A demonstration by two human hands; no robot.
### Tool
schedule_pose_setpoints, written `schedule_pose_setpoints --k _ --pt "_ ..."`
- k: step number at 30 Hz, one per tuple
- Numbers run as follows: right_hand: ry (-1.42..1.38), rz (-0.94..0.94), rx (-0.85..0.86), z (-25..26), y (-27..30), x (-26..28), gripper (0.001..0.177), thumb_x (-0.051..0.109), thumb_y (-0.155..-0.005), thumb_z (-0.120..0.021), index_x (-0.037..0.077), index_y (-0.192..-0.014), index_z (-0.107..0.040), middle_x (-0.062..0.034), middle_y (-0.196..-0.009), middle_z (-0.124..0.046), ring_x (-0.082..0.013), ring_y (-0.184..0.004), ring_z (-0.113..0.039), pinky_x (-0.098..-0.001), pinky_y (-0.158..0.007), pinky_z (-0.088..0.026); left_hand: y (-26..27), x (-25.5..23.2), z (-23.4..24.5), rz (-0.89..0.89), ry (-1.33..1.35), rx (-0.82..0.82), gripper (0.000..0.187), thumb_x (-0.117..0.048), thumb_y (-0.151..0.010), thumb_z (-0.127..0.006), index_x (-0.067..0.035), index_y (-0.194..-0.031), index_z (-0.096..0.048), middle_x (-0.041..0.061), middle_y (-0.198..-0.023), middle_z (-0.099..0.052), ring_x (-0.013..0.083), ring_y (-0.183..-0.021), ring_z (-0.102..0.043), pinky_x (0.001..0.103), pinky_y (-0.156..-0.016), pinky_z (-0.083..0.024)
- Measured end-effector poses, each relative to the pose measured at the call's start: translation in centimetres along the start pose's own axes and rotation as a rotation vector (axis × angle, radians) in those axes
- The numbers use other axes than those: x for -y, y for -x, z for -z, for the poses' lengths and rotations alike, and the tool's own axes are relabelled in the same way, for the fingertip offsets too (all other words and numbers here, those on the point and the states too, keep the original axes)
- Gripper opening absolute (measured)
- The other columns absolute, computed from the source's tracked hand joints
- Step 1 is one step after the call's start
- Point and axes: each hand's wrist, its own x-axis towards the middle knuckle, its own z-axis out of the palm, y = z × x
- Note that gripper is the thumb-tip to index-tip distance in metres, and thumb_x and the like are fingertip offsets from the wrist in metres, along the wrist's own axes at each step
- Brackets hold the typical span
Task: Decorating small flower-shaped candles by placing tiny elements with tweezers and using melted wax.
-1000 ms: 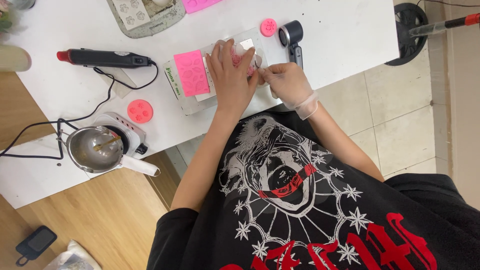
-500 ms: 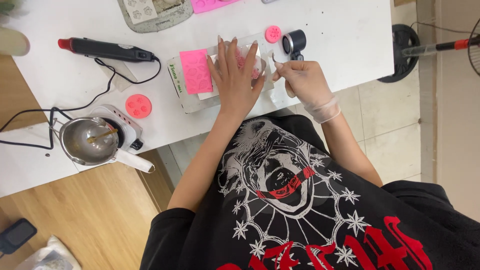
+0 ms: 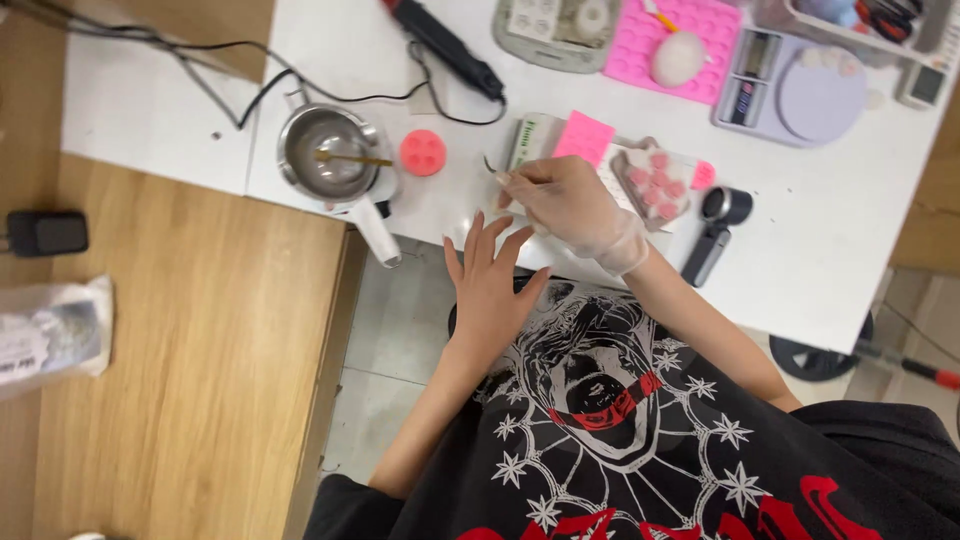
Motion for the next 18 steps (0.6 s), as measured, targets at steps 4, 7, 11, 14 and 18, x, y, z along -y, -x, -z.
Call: schedule_pose_setpoints --k 4,7,11,14,18 --pt "0.179 -0.017 0.152 -6.7 -5.7 4.4 0.035 0.032 -0.102 -0.060 0.006 -0.088 -0.080 -0.0049 -0.059 -0.057 -0.0061 -0.049 -0.048 -0.0259 -0.046 -0.039 3.1 2.0 2.8 0.169 0.040 -0.090 0.050 -0.029 -0.087 -0.077 -0.015 -0.133 -0.063 0.009 -0.140 -0.056 0.0378 -0.147 -0.037 0.070 -0.118 -0.011" --pt "0.314 -0.081 0.181 -11.3 -9.4 5.0 0.034 0.033 -0.100 -0.058 0.011 -0.087 -0.081 -0.0069 -0.056 -0.058 -0.0135 -0.048 -0.049 -0.0325 -0.047 -0.040 4.2 2.6 3.6 0.290 0.097 -0.126 0.046 -0.028 -0.088 -0.076 -0.014 -0.131 -0.064 0.008 -0.137 -0.060 0.0333 -0.143 -0.043 0.067 -0.120 -0.013" --pt "0.631 0.129 0.118 -14.2 -12.9 1.5 0.035 0.035 -0.096 -0.059 0.008 -0.087 -0.079 -0.0121 -0.068 -0.068 -0.0288 -0.064 -0.064 -0.0416 -0.064 -0.051 4.8 3.3 3.3 0.358 0.147 -0.096 0.047 -0.028 -0.088 -0.076 -0.013 -0.130 -0.063 0.008 -0.134 -0.060 0.0320 -0.140 -0.045 0.067 -0.119 -0.014" --pt "0.762 0.191 0.072 -14.4 -13.4 0.5 0.036 0.036 -0.096 -0.059 0.006 -0.089 -0.078 -0.0165 -0.074 -0.070 -0.0357 -0.071 -0.067 -0.0458 -0.071 -0.053 4.7 4.0 3.0 0.314 0.160 -0.075 0.049 -0.028 -0.088 -0.076 -0.012 -0.132 -0.062 0.010 -0.134 -0.059 0.0327 -0.139 -0.044 0.068 -0.118 -0.014" --pt "0.699 0.194 -0.014 -13.3 -12.4 1.0 0.035 0.036 -0.096 -0.059 0.007 -0.094 -0.078 -0.0179 -0.072 -0.069 -0.0365 -0.069 -0.067 -0.0446 -0.070 -0.053 3.9 4.6 2.7 0.215 0.134 -0.048 0.049 -0.028 -0.088 -0.075 -0.012 -0.132 -0.062 0.010 -0.134 -0.060 0.0338 -0.138 -0.045 0.068 -0.117 -0.014"
